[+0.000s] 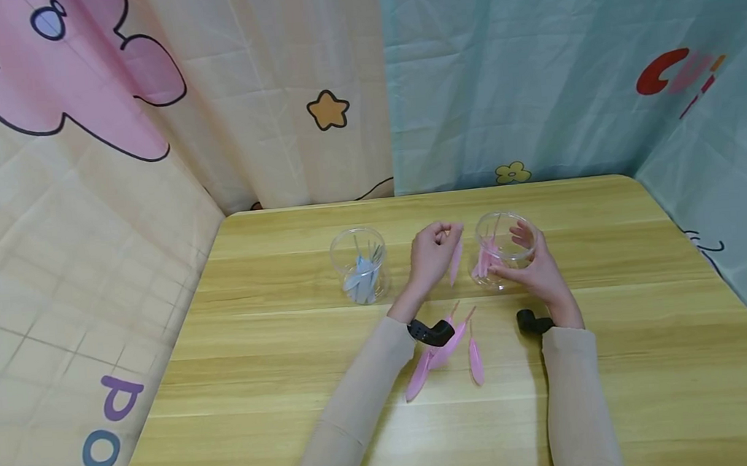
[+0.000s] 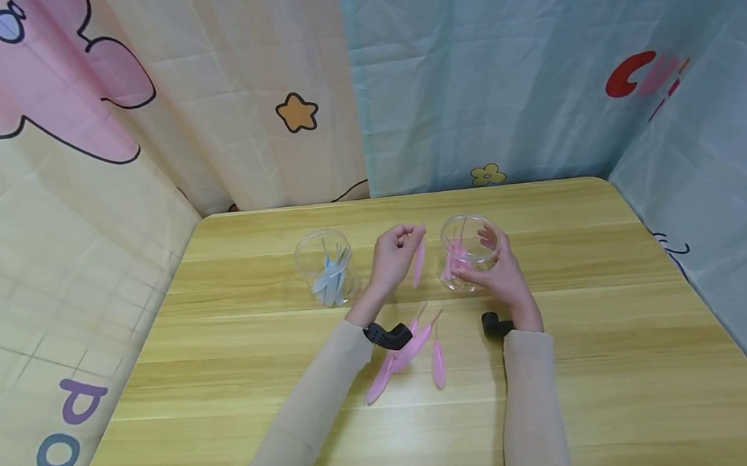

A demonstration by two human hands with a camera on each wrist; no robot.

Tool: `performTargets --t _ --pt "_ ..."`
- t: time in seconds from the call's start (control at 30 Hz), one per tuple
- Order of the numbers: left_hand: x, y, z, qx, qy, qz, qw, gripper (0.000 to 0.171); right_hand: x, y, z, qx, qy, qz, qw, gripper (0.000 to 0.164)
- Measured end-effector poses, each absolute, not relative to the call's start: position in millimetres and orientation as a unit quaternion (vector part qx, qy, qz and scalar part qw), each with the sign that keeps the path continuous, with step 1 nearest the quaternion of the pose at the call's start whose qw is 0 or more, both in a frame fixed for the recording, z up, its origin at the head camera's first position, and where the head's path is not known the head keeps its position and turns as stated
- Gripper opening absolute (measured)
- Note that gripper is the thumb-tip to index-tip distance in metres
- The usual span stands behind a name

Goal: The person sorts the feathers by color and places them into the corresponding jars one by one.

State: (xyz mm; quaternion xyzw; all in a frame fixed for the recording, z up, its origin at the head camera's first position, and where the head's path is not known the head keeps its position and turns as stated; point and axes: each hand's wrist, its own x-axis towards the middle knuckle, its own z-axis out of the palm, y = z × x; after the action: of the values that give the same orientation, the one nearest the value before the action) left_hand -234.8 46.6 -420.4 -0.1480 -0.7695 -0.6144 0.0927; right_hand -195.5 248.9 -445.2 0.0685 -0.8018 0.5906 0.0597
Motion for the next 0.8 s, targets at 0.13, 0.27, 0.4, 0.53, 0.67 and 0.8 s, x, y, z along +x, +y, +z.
performTargets --t 0.13,0.27,0.4,0.53,0.67,0.8 --pt "-246.1 62.5 -411.9 -0.157 -0.694 -0.688 0.141 0.027 -194.4 248.0 -443.8 0.065 -0.804 0.588 0.059 0.095" --pt "-253.4 76.9 -405.8 -0.160 -0.635 -0.739 0.160 0.025 -194.2 246.6 -442.7 0.061 -0.808 0.583 0.060 0.095" --pt "-255.4 88.4 -404.6 -0.152 -0.599 -0.770 0.157 0.024 -194.2 246.3 -442.9 0.054 -0.812 0.578 0.058 0.094" --pt "-254.1 96.0 -406.1 -0.153 -0.584 -0.783 0.149 0.024 -194.3 246.5 -444.2 0.056 -0.812 0.578 0.059 0.095" --pt "-253.1 98.9 -408.1 -0.159 -0.588 -0.781 0.135 0.022 -194.7 246.7 -444.6 0.061 -0.810 0.580 0.062 0.095" --pt "-253.4 98.1 -411.9 -0.170 -0.602 -0.773 0.107 0.021 -195.3 246.9 -443.7 0.061 -0.810 0.579 0.065 0.094"
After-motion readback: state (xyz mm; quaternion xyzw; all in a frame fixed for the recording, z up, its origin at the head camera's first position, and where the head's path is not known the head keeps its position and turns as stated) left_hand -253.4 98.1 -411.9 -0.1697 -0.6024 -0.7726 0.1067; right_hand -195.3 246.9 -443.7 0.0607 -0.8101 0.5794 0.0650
